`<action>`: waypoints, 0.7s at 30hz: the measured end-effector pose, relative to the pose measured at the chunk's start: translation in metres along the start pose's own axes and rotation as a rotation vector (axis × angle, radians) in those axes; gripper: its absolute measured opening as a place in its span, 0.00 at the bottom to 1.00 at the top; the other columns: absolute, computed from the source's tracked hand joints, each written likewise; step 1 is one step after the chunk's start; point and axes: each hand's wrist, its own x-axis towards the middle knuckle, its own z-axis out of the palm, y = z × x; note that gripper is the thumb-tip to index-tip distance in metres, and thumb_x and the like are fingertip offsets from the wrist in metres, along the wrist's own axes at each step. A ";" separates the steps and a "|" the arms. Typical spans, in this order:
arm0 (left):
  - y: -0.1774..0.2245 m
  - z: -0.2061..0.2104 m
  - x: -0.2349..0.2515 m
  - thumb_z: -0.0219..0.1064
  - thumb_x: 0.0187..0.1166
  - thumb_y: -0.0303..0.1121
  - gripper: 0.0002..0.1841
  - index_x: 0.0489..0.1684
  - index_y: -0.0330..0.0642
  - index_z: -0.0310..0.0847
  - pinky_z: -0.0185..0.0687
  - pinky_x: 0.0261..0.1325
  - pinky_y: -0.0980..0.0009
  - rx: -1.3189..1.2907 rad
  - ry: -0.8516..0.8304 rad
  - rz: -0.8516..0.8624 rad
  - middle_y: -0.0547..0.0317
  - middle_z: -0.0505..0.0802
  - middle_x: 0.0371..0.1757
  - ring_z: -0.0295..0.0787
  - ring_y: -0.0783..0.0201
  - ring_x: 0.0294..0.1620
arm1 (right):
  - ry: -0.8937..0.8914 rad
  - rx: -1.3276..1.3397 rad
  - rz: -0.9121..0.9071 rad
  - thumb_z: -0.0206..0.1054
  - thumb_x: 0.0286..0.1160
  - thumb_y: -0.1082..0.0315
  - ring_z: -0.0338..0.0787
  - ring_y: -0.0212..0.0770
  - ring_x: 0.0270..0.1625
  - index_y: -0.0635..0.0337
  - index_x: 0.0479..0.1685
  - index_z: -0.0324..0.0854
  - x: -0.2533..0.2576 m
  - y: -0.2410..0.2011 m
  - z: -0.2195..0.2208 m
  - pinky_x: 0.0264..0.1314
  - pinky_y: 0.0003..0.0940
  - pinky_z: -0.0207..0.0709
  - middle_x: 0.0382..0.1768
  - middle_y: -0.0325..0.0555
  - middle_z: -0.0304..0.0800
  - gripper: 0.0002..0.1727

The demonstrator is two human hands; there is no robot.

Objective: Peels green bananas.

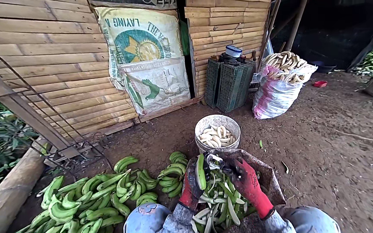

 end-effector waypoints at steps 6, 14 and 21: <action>0.001 -0.003 0.002 0.30 0.94 0.47 0.30 0.53 0.39 0.79 0.85 0.23 0.75 -0.423 -0.032 -0.187 0.59 0.87 0.25 0.84 0.69 0.18 | -0.082 -0.201 -0.357 0.68 0.69 0.48 0.95 0.54 0.49 0.47 0.48 0.93 -0.013 0.000 0.015 0.52 0.51 0.87 0.43 0.52 0.94 0.18; 0.008 0.006 -0.006 0.35 0.94 0.36 0.23 0.65 0.34 0.75 0.85 0.36 0.77 0.151 0.093 0.133 0.61 0.88 0.36 0.86 0.72 0.31 | -0.068 -0.209 -0.104 0.72 0.62 0.62 0.94 0.62 0.46 0.59 0.50 0.93 -0.007 -0.024 0.025 0.45 0.57 0.86 0.44 0.60 0.93 0.18; -0.010 -0.015 -0.003 0.48 0.93 0.37 0.20 0.69 0.31 0.76 0.88 0.50 0.67 0.525 0.011 0.189 0.49 0.90 0.49 0.88 0.65 0.42 | -0.170 -0.180 0.206 0.69 0.70 0.66 0.91 0.64 0.54 0.63 0.61 0.88 0.015 -0.027 0.017 0.54 0.58 0.84 0.53 0.66 0.89 0.20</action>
